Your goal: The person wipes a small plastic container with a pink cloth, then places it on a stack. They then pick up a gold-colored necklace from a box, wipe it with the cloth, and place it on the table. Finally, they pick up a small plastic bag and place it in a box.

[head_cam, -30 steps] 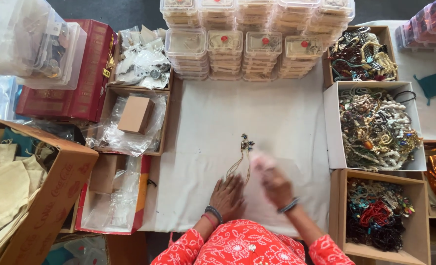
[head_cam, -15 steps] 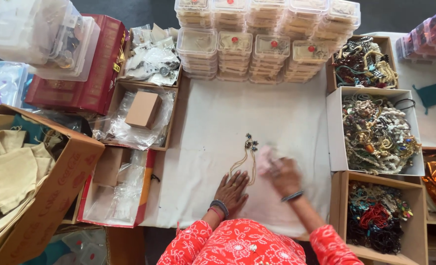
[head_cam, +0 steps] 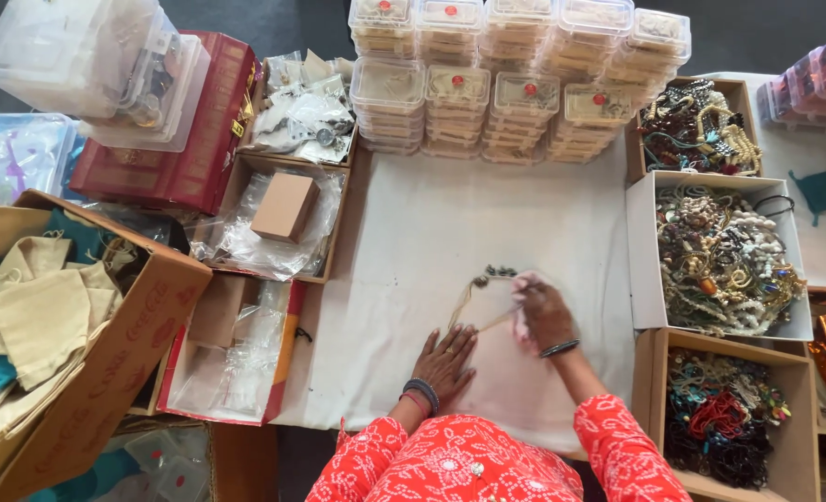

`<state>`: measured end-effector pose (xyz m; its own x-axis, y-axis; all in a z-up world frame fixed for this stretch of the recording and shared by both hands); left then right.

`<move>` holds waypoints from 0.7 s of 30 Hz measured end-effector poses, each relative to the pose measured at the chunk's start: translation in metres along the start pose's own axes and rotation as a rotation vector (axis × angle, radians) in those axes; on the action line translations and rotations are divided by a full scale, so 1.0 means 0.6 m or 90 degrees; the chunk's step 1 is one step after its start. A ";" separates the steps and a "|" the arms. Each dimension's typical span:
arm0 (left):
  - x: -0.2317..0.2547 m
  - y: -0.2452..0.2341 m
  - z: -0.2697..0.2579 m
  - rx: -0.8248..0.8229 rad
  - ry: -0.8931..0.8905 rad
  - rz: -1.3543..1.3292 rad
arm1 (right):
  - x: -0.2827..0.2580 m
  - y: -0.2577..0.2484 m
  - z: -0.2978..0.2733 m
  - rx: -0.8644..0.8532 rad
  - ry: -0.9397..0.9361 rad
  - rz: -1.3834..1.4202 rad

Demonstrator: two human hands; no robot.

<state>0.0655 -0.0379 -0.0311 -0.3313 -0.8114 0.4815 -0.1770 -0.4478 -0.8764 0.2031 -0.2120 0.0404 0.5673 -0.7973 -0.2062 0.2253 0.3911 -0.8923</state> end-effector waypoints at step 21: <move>0.015 -0.048 -0.018 -0.193 -0.075 -0.080 | -0.082 0.070 -0.035 -0.294 0.270 -0.190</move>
<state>0.0575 -0.0282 -0.0014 -0.1835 -0.8024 0.5679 -0.4833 -0.4295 -0.7629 0.1677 -0.1660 0.0047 0.1533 -0.9880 0.0195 -0.0893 -0.0335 -0.9954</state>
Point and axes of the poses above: each hand's wrist, its own z-axis towards the middle knuckle, its own y-axis out of the palm, x = y × z, the point moved 8 cm from there along z, towards the middle knuckle, and after that the axes turned 12 degrees about -z, right-handed, at the moved point
